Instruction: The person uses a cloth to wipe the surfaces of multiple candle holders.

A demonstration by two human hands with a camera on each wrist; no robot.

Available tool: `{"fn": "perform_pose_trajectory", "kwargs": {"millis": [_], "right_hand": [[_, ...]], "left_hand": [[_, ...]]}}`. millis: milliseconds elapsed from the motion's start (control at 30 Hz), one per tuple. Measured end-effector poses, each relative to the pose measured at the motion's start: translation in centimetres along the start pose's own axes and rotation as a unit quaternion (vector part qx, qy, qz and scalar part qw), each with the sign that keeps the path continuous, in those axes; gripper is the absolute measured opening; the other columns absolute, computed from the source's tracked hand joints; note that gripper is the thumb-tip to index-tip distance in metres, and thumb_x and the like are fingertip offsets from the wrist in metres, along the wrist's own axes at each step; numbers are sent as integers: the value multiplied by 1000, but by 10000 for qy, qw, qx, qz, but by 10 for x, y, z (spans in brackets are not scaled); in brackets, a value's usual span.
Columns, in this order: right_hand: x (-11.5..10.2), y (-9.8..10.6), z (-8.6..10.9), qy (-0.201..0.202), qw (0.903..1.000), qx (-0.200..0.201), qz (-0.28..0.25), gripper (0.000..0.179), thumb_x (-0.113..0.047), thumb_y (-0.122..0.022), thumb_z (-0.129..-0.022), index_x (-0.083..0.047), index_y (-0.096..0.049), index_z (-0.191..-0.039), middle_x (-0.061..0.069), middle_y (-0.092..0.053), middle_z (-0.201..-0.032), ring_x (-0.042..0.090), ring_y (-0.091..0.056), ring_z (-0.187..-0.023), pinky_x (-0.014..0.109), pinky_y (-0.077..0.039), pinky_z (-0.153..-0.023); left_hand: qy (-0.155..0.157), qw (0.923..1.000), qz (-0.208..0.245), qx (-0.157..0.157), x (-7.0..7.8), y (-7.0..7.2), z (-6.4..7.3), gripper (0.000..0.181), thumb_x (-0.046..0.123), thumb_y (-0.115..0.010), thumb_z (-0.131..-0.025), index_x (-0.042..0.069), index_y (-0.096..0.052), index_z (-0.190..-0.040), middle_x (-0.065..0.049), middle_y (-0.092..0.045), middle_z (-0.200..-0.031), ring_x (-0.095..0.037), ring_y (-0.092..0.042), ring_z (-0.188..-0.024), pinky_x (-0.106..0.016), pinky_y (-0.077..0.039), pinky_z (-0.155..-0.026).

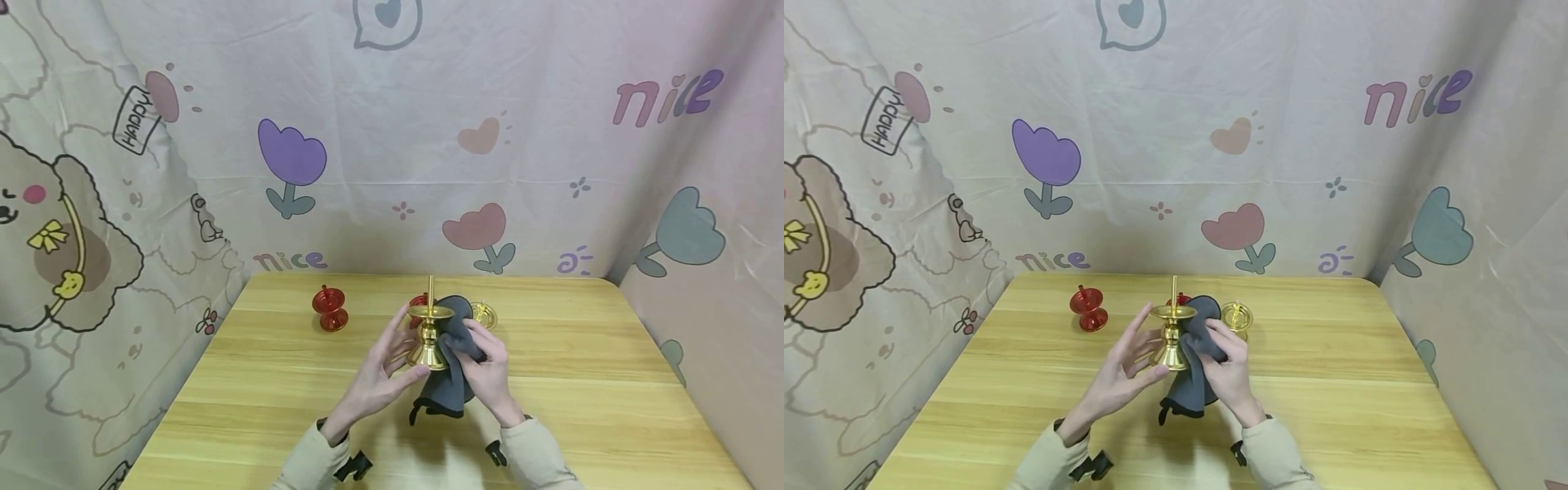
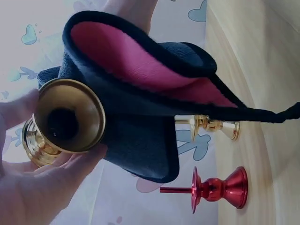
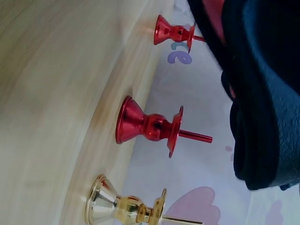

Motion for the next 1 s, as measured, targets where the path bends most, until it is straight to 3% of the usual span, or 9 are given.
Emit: {"fn": "perform_pose_trajectory", "kwargs": {"millis": [133, 267, 433, 533, 600, 667, 833, 900, 1000], "right_hand": [[-6, -2, 1, 693, 9966, -165, 407, 12, 2, -70, -89, 10, -74, -97, 23, -69, -97, 15, -68, -96, 17, -53, -92], [-12, -5, 2, 1259, 9890, -231, 744, 28, -12, -60, -99, 13, -73, -98, 28, -66, -95, 23, -65, -91, 17, -52, -92], [-4, -2, 1, 545, 9982, -103, 236, 11, 5, -71, -87, 10, -74, -97, 19, -71, -101, 12, -67, -100, 17, -52, -94], [1, 1, 2, 92, 10000, 3, -8, 24, 19, -75, -73, 8, -75, -94, 10, -73, -106, 6, -67, -106, 17, -52, -95], [0, 1, 2, 149, 9999, 12, 86, 19, 16, -74, -76, 8, -75, -94, 11, -73, -105, 7, -67, -105, 16, -52, -94], [-2, 0, 2, 480, 9983, -52, 331, 10, 6, -72, -86, 9, -75, -94, 18, -71, -100, 11, -68, -99, 16, -52, -92], [-11, -5, 3, 1345, 9870, -202, 855, 27, -12, -61, -99, 12, -73, -97, 26, -67, -95, 26, -65, -87, 20, -53, -86], [-11, -6, 2, 1346, 9876, -195, 787, 27, -12, -61, -99, 12, -73, -98, 26, -66, -94, 26, -64, -86, 21, -53, -85], [-6, -4, 1, 939, 9947, -120, 403, 18, -6, -68, -94, 11, -73, -96, 25, -67, -95, 19, -66, -91, 18, -53, -87]], "left_hand": [[158, 9996, 179, 116, -1, 0, -1, 104, 12, -80, -86, 36, -13, -161, -21, -45, -150, -38, -52, -130, -39, -57, -99], [76, 9995, 89, 290, 0, 1, -1, 107, 10, -83, -83, 33, -15, -162, -21, -45, -143, -36, -51, -125, -35, -59, -91], [-78, 9997, -26, 228, 1, 1, 1, 103, 8, -77, -88, 29, -10, -163, -24, -51, -143, -39, -56, -126, -45, -54, -103], [11, 9999, 92, 48, 1, -1, 0, 99, 9, -73, -92, 32, -9, -163, -24, -49, -149, -39, -55, -132, -47, -50, -108], [139, 9998, 157, -22, 1, -2, -1, 98, 11, -74, -91, 36, -10, -162, -21, -47, -152, -37, -53, -134, -45, -50, -109], [245, 9996, 170, 9, 0, -2, -1, 101, 13, -77, -89, 39, -12, -161, -18, -46, -152, -35, -52, -134, -40, -52, -106], [85, 9994, 29, 327, 1, 0, -2, 106, 11, -83, -83, 34, -16, -162, -18, -46, -146, -34, -54, -126, -32, -55, -99], [38, 9992, -81, 381, 2, 1, -2, 106, 11, -83, -83, 32, -16, -162, -19, -47, -144, -35, -56, -124, -33, -55, -99], [58, 9992, -166, 346, 2, 2, -1, 105, 11, -81, -85, 30, -13, -163, -22, -50, -146, -39, -59, -124, -40, -56, -100]]}}
Point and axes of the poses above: each hand's wrist, its own z-axis away from the middle knuckle, its own y-axis out of the back of the hand, x = y × z, the point moved 5 cm from there along -z, towards the middle knuckle
